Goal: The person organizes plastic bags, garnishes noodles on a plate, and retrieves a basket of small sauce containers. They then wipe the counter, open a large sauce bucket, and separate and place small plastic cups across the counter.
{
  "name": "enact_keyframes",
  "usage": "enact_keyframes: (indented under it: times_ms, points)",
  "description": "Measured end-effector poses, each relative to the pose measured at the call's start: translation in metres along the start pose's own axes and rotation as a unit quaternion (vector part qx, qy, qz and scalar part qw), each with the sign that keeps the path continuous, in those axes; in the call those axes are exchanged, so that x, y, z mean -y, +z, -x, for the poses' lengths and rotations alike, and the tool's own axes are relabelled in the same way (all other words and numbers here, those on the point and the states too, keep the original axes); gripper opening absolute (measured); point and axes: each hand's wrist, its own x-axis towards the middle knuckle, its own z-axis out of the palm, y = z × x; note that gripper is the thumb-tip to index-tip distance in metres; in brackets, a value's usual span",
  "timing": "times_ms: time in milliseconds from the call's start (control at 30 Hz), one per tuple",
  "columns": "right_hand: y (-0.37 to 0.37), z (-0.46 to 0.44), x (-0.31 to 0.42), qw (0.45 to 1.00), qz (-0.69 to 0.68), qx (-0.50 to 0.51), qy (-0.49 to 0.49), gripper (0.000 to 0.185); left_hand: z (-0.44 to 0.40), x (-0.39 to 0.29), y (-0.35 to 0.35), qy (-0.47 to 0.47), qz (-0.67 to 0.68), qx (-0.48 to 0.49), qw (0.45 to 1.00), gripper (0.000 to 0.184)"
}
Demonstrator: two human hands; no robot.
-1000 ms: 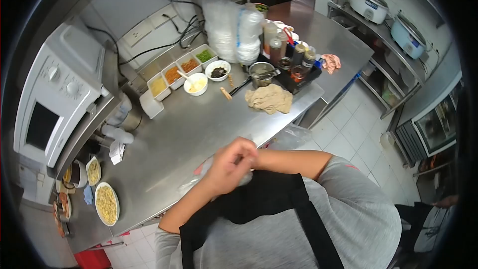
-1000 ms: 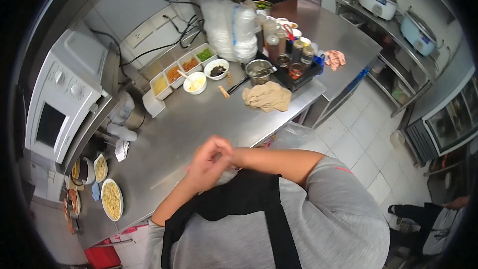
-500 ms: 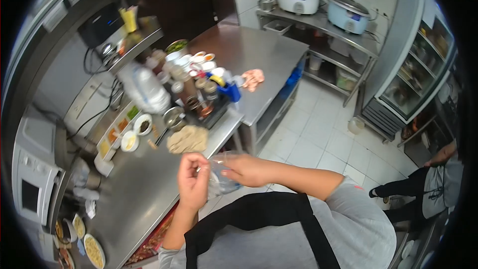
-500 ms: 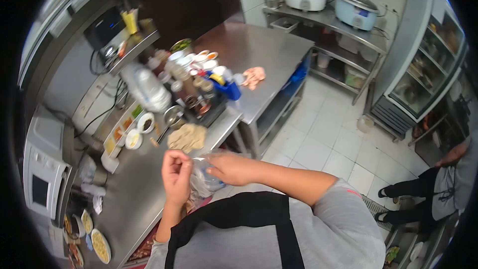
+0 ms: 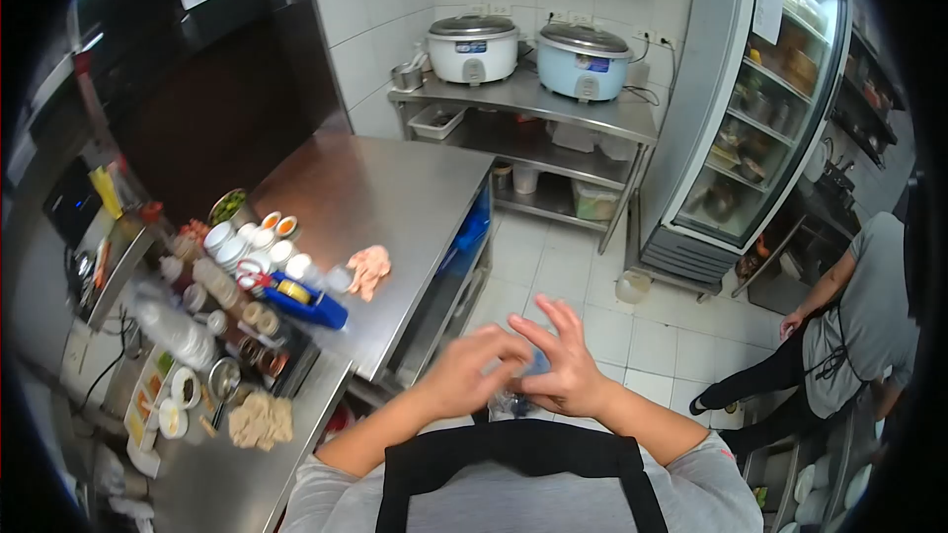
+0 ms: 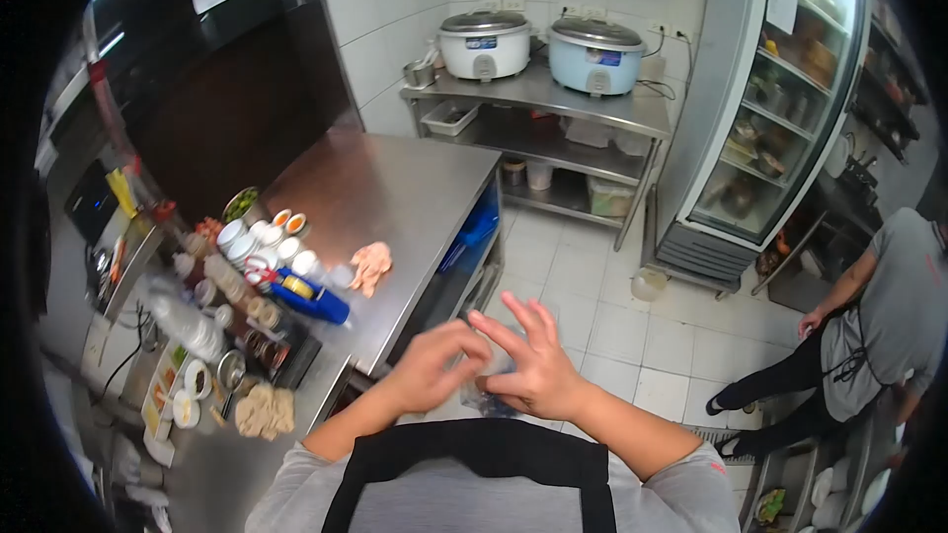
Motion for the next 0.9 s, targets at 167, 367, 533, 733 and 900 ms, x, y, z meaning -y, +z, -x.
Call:
enact_keyframes:
  times_ms: [167,367,533,733,900]
  points:
    - [0.028,0.011,-0.115,0.995,-0.078,0.052,0.046,0.025,-0.067,0.089,-0.011,0.056,0.114,0.032,0.991,0.039]
    - [0.025,-0.061,-0.222,0.994,-0.065,-0.052,0.069,0.033,-0.145,0.209,-0.006,-0.021,-0.026,0.091,0.995,0.08]
    - [-0.012,-0.098,-0.317,0.969,0.083,-0.196,0.127,0.035,-0.228,0.311,0.023,-0.208,0.047,0.079,0.974,0.054]
    - [-0.047,-0.128,-0.417,0.982,0.125,0.034,0.14,0.077,-0.363,0.393,0.026,-0.092,0.085,0.143,0.982,0.031]
    - [-0.044,-0.115,-0.574,0.956,0.0,0.1,0.274,0.066,-0.475,0.406,0.011,0.022,-0.072,0.052,0.996,0.017]
